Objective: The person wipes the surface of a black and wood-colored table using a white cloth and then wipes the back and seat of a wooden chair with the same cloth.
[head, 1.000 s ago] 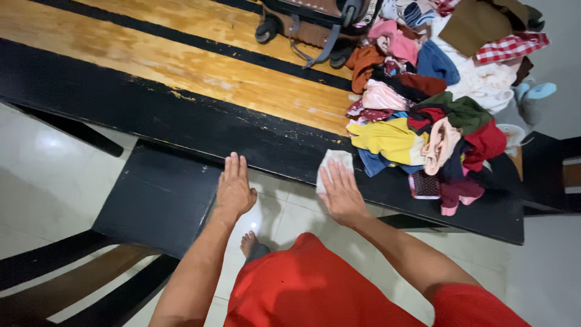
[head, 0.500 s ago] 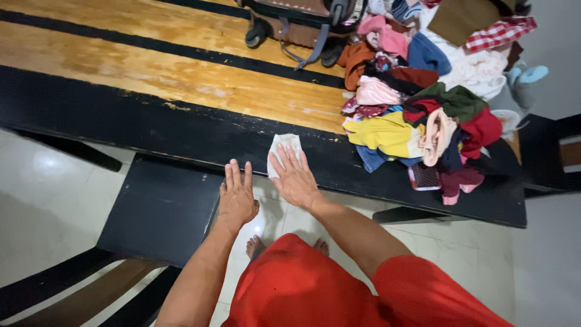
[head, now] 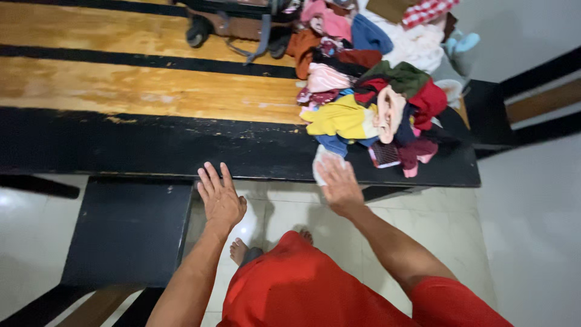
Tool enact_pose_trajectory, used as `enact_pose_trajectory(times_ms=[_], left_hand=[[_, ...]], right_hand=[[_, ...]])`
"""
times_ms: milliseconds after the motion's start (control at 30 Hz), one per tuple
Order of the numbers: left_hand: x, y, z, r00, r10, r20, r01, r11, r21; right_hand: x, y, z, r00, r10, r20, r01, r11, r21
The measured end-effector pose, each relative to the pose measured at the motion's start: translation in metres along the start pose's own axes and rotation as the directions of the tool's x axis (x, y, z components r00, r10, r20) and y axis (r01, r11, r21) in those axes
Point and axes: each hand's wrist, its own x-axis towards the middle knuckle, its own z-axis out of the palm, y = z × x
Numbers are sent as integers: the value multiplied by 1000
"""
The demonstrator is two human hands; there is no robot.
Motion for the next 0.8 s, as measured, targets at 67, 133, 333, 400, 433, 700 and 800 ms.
enact_pose_trajectory(times_ms=[67, 133, 333, 400, 433, 700, 800], left_hand=[[3, 8, 0, 1000, -18, 4, 18, 998, -53], [5, 9, -1, 1000, -30, 9, 30, 997, -75], [8, -17, 1, 996, -49, -71, 42, 994, -99], [11, -33, 1, 995, -67, -75, 58, 991, -118], [12, -42, 0, 994, -83, -71, 75, 991, -107], [18, -100, -18, 989, -142, -47, 135, 984, -117], [24, -114, -24, 987, -156, -29, 153, 985, -74]], right_hand=[[-19, 27, -5, 995, 83, 56, -78, 993, -91], [-42, 48, -16, 993, 116, -31, -117, 992, -46], [-40, 36, -6, 979, 183, -86, -188, 980, -59], [-28, 18, 1, 981, 182, -67, -185, 982, -38], [-24, 8, 3, 983, 174, -58, -176, 984, -25], [13, -69, 16, 997, 68, -21, -68, 998, 4], [35, -105, 23, 1000, 12, 29, -13, 999, 36]])
